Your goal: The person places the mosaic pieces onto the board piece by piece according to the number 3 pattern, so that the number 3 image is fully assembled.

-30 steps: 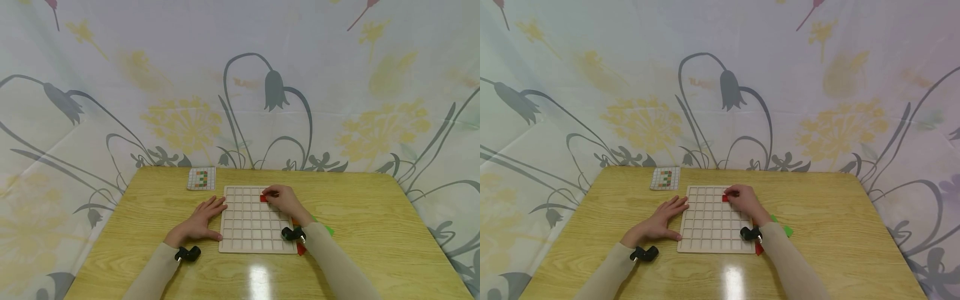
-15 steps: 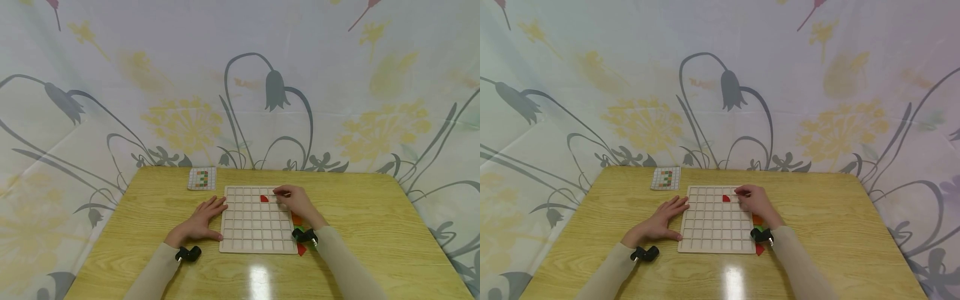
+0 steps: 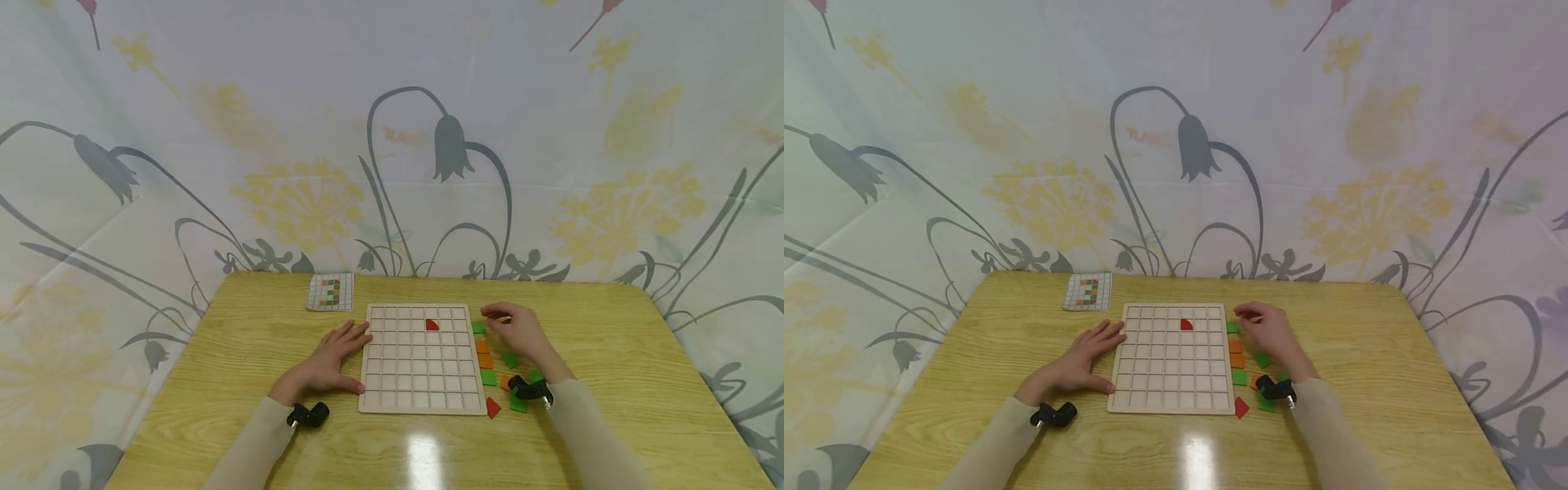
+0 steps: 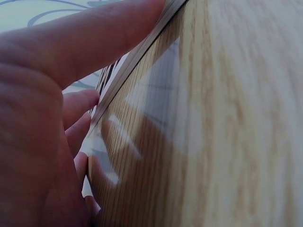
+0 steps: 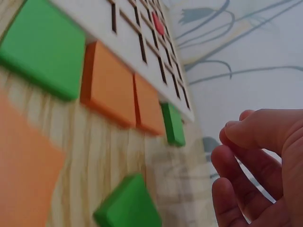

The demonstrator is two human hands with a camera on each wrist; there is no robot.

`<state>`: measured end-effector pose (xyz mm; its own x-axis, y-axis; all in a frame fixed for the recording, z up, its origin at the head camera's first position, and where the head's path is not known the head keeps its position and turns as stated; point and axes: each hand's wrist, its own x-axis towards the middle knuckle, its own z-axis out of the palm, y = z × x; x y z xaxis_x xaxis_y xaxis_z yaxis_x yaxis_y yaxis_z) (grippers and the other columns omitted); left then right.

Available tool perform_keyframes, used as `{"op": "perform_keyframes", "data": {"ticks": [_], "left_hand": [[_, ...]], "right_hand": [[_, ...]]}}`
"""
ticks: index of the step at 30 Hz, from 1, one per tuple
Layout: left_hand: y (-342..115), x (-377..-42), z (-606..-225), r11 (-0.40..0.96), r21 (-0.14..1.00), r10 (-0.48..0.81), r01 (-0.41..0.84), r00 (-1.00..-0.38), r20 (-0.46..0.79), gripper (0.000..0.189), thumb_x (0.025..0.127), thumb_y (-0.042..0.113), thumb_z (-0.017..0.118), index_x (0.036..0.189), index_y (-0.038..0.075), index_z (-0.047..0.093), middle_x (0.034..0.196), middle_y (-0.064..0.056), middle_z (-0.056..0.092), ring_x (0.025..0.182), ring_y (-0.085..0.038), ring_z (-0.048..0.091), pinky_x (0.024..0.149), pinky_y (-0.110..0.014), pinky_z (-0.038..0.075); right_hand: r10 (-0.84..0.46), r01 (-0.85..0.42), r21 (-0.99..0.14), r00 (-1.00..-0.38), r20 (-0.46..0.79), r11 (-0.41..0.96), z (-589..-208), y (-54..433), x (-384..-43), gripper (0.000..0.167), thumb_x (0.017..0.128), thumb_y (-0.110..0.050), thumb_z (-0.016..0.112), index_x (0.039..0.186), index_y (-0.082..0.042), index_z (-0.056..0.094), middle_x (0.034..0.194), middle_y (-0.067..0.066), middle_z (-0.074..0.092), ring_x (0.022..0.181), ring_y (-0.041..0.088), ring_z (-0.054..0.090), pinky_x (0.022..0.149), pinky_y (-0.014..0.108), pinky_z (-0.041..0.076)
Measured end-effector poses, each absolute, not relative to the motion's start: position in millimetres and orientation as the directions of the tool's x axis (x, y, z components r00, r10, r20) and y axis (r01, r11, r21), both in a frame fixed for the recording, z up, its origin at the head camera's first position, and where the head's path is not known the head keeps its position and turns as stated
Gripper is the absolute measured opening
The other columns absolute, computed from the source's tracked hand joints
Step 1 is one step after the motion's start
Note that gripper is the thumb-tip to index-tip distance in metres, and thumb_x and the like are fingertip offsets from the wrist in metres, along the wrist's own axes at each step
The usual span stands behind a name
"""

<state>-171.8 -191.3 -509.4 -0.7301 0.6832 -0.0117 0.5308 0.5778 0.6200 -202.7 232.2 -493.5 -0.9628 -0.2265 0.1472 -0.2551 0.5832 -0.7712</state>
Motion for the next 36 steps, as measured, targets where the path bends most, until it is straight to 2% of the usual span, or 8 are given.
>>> {"op": "perform_keyframes", "data": {"ticks": [7,18,25,31,36], "left_hand": [[-190,-171,-509,0.580,0.621,0.680,0.527,-0.733,-0.014,0.097,0.080,0.047,0.080,0.156,0.008,0.033,0.166,-0.009,0.016,0.151,-0.038,0.002,0.115,-0.064,0.004],[-190,-171,-505,0.576,0.626,0.681,0.526,-0.732,-0.012,0.097,0.081,0.046,0.079,0.157,0.008,0.033,0.166,-0.009,0.016,0.151,-0.038,0.002,0.115,-0.064,0.003],[-189,-170,-505,0.578,0.624,0.681,0.526,-0.732,-0.014,0.096,0.081,0.045,0.080,0.156,0.008,0.034,0.165,-0.010,0.016,0.151,-0.038,0.002,0.115,-0.064,0.003],[-190,-170,-506,0.581,0.612,0.683,0.537,-0.730,-0.008,0.096,0.080,0.045,0.080,0.156,0.008,0.034,0.165,-0.010,0.017,0.151,-0.039,0.003,0.115,-0.064,0.004],[-190,-170,-508,0.576,0.614,0.683,0.539,-0.731,0.000,0.096,0.080,0.045,0.080,0.156,0.007,0.034,0.165,-0.012,0.018,0.150,-0.040,0.004,0.114,-0.065,0.005]], "right_hand": [[-0.211,-0.239,-0.743,-0.968,0.134,0.625,-501,251,-198,0.021,0.094,-0.004,0.066,0.114,0.000,0.072,0.108,0.014,0.071,0.094,0.030,0.066,0.082,0.044,0.055],[-0.293,-0.128,-0.823,-0.955,-0.049,0.553,-503,250,-202,0.032,0.098,-0.013,0.064,0.128,-0.004,0.067,0.125,0.015,0.066,0.107,0.029,0.063,0.087,0.037,0.051],[-0.319,-0.049,-0.858,-0.938,-0.136,0.511,-495,246,-208,0.036,0.097,-0.009,0.063,0.132,-0.002,0.063,0.130,0.018,0.062,0.111,0.031,0.059,0.089,0.038,0.049],[-0.292,-0.007,-0.851,-0.941,-0.173,0.525,-494,240,-212,0.036,0.095,-0.006,0.064,0.130,-0.001,0.064,0.131,0.019,0.061,0.117,0.034,0.057,0.096,0.045,0.046],[-0.269,0.014,-0.842,-0.944,-0.188,0.539,-494,236,-214,0.037,0.091,-0.006,0.068,0.128,-0.001,0.066,0.127,0.017,0.063,0.109,0.030,0.057,0.092,0.044,0.046]]}}
